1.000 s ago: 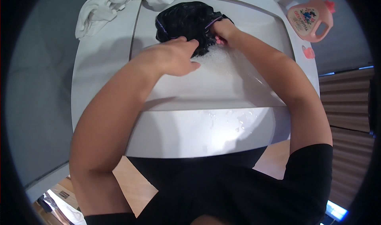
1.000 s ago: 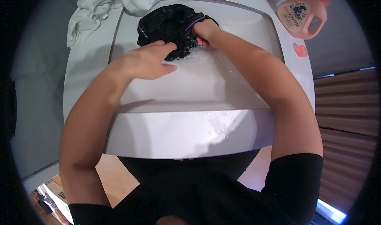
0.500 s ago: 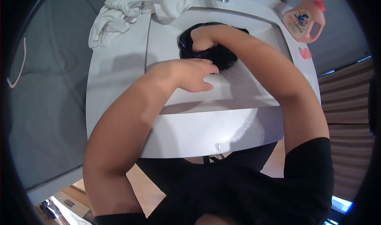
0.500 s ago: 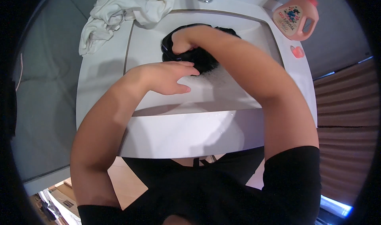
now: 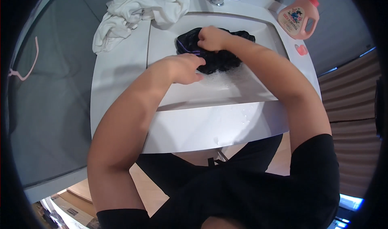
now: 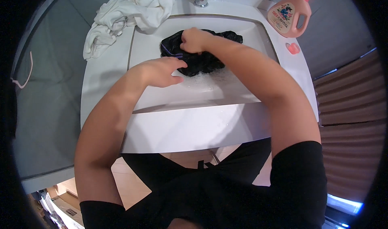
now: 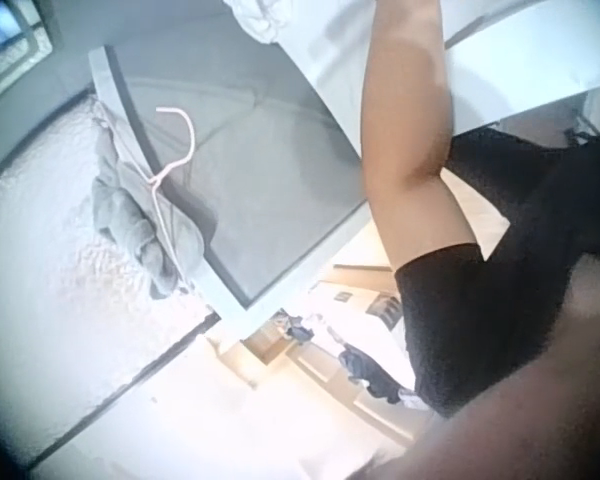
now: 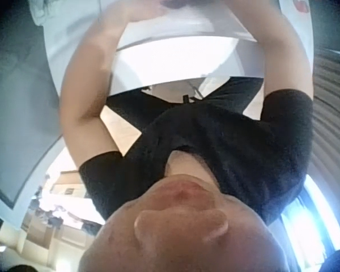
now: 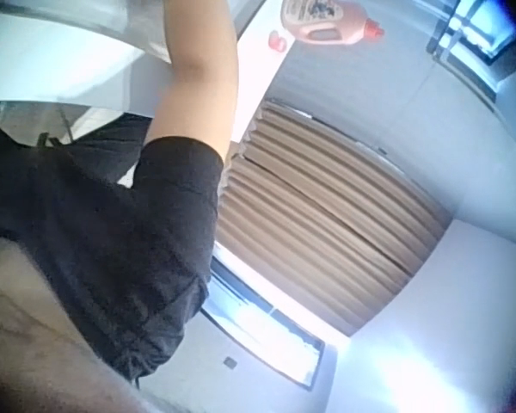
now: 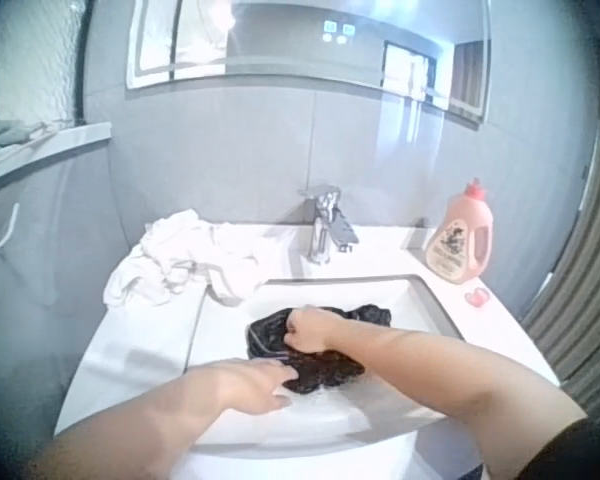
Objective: The person washes a black garment by hand in a sink with water and detergent, scrubbing the fabric against itself and rinsing it under the tap.
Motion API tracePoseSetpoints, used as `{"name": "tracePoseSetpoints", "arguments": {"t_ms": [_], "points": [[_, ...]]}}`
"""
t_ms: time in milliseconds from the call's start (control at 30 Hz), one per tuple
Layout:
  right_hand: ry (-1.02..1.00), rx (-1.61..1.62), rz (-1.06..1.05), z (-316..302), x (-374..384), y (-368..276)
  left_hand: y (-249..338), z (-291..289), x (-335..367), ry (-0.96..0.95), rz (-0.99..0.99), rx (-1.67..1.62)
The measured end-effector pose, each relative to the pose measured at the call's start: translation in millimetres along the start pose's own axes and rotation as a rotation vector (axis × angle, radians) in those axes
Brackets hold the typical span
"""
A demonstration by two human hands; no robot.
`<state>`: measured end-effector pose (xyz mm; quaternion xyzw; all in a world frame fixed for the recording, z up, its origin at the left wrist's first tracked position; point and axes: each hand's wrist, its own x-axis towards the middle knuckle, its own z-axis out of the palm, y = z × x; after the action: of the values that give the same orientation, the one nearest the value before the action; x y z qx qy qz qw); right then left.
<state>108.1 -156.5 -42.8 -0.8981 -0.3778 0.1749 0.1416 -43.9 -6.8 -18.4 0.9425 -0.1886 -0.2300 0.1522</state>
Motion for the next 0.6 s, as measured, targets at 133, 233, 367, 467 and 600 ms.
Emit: {"name": "tracePoseSetpoints", "arguments": {"t_ms": [133, 233, 367, 467, 600], "points": [[-0.051, 0.669, 0.074, -44.5, -28.4, -5.7, 19.4, -11.1, -2.4, 0.001, -0.057, -0.012], [-0.23, 0.704, 0.378, -31.9, -30.2, -2.4, 23.3, -17.7, -5.1, -0.014, -0.111, -0.011], [-0.324, 0.706, 0.618, 4.8, -30.8, 13.1, 21.4, -18.2, -2.6, 0.025, -0.131, -0.036], [-0.328, 0.935, 0.61, -18.7, -22.4, 6.2, 23.3, -20.1, -2.3, -0.008, -0.167, 0.018], [-0.348, 0.759, 0.61, 19.1, -24.8, 0.6, 22.2, -17.1, -1.6, 0.095, -0.212, 0.078]]}}
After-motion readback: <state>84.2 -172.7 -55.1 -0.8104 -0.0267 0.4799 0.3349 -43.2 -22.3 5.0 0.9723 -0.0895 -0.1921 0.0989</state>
